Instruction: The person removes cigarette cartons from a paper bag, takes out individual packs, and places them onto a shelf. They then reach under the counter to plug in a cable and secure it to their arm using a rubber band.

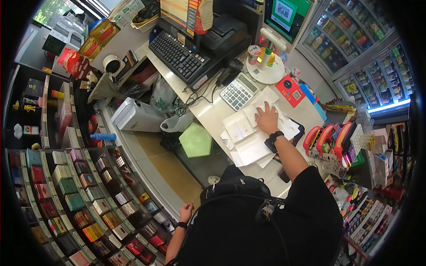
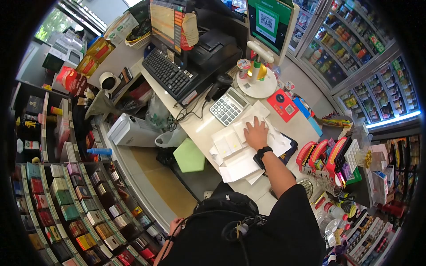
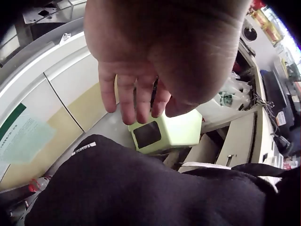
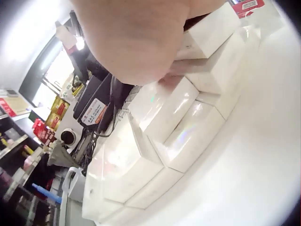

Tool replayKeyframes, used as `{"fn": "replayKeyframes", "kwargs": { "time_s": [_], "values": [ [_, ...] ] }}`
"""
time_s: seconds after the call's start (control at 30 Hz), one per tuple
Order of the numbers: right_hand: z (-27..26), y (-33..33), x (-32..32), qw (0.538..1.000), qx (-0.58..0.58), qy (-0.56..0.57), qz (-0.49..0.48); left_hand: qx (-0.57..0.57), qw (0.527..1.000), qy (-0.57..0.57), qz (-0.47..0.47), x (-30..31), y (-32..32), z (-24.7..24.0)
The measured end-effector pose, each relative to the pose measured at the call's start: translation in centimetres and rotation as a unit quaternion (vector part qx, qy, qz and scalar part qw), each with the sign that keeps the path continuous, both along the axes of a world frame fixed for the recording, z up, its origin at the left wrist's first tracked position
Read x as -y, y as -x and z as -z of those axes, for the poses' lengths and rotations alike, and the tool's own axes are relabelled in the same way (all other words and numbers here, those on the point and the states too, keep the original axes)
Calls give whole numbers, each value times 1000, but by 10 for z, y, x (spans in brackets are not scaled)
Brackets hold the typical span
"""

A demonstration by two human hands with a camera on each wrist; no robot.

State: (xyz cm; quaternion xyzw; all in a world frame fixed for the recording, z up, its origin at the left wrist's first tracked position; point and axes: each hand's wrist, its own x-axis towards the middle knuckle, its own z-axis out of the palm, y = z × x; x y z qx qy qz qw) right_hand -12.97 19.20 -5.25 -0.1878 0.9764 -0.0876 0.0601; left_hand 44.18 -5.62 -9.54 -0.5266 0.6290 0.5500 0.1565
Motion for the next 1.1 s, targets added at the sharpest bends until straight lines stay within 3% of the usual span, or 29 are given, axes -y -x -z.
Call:
{"fn": "replayKeyframes", "kwargs": {
  "time_s": [0.1,0.2,0.27,0.37,0.57,0.6,0.67,0.8,0.87,1.0,1.1],
  "values": [
    [12,6,-14,999,-1,40,-28,-7,999,-25,-22,-4,-7,11],
    [13,14,-20,994,-46,95,9,-14,999,-42,-29,-7,-6,13],
    [8,13,-21,984,-83,152,-31,-18,998,-46,-33,-8,0,12],
    [-1,-4,-20,997,18,52,-61,30,999,-30,12,-10,15,1],
    [-1,6,-26,995,88,5,-43,-7,1000,-19,-18,-12,24,-1],
    [-2,7,-24,995,88,5,-45,-9,1000,-21,-21,-13,21,1],
    [-3,12,-17,996,47,57,47,-14,999,-21,-28,-13,17,6],
    [-18,1,18,993,-12,115,-1,-2,999,-28,-34,-20,18,-2],
    [-6,-8,35,998,10,45,-52,30,999,-26,-27,-24,19,-2],
    [-18,-5,53,997,75,24,22,-15,997,-42,-58,-23,4,29],
    [-6,0,53,998,60,1,-4,-64,994,-9,-87,-20,17,20]
  ]
}}
